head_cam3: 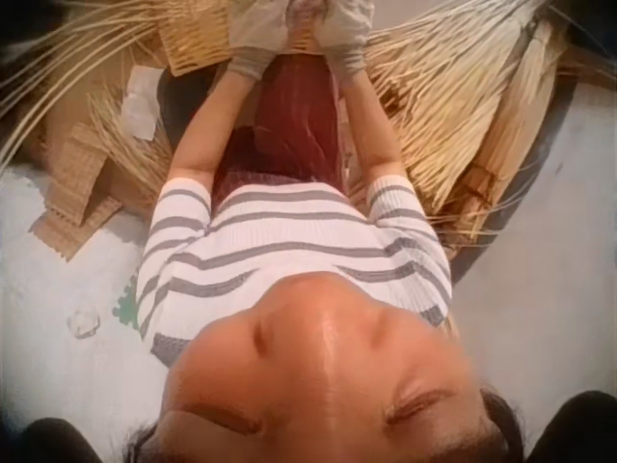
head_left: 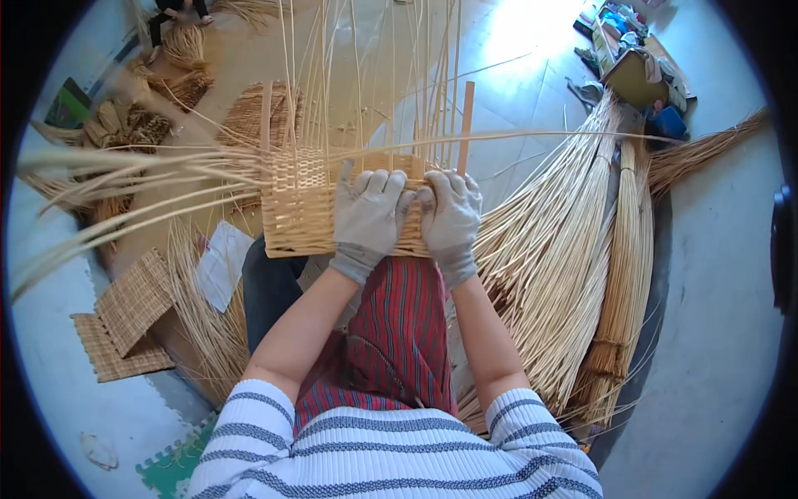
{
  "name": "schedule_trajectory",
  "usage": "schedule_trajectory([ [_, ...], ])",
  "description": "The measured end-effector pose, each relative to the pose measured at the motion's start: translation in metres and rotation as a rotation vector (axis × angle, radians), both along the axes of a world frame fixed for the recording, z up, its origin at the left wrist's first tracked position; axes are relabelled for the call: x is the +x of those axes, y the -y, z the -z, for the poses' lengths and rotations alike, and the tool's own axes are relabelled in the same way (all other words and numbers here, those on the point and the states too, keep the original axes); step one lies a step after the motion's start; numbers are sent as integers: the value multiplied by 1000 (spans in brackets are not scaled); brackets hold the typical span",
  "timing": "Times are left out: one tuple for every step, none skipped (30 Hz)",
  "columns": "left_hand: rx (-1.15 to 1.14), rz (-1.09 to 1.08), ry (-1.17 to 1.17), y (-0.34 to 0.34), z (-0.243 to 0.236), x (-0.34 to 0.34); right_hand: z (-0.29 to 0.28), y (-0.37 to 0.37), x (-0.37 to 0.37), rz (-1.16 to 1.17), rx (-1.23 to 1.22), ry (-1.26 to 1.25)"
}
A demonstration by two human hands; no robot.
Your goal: Weaving a rectangular basket using long reeds.
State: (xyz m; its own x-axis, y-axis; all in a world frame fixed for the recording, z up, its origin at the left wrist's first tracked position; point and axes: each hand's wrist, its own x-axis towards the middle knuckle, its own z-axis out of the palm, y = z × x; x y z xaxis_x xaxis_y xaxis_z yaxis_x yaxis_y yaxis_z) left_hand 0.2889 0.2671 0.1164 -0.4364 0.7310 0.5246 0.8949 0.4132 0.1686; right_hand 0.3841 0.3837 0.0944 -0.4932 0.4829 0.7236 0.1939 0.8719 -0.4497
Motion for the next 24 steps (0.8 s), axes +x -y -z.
schedule_trajectory([
  [15,19,0,-4,-3,-1,1,-3,-3,11,3,-23],
  [6,17,57,-4,1,-3,14,-7,-10,36,17,-40],
  [7,20,51,-5,4,-6,15,-9,-13,-3,-23,-45],
  [43,32,18,-4,6,-7,17,-9,-12,-39,-66,-50],
  [77,45,-15,-2,9,-7,28,-18,-7,-105,-60,-34],
  [108,102,12,7,13,-11,29,-17,1,-233,-206,-161],
  [91,90,3,21,10,-7,33,-20,12,-340,-346,-294],
  [73,77,-6,41,9,0,64,-36,22,-595,-742,-582],
  [87,0,-68,79,14,-5,58,-26,41,-463,-904,-604],
  [104,-74,-126,117,20,-9,51,-16,67,-325,-1060,-615],
  [61,-154,-120,134,24,-9,94,-33,88,-330,-1023,-622],
  [7,-249,-115,150,27,-11,113,-29,97,-363,-966,-538],
  [42,-244,38,162,32,-18,122,-20,102,-416,-913,-454],
  [81,-237,186,167,37,-28,121,-6,100,-367,-887,-326],
  [48,-286,192,168,36,-36,108,5,94,-285,-753,-221],
  [49,-288,178,167,41,-43,98,14,90,-196,-614,-118],
  [73,-283,160,165,44,-51,98,15,76,-185,-648,-149],
  [94,-274,145,161,45,-58,99,11,66,-174,-686,-176],
  [98,-308,153,151,39,-61,99,6,57,-164,-721,-206],
  [85,-318,199,146,39,-68,101,1,51,-119,-713,-239],
  [78,-329,238,140,41,-82,104,-5,39,-130,-707,-265],
  [82,-311,217,135,37,-92,104,-7,28,-160,-727,-366],
  [84,-306,190,132,30,-105,104,-10,17,-190,-746,-466],
  [39,-324,173,128,24,-115,101,-12,6,-166,-627,-519],
])
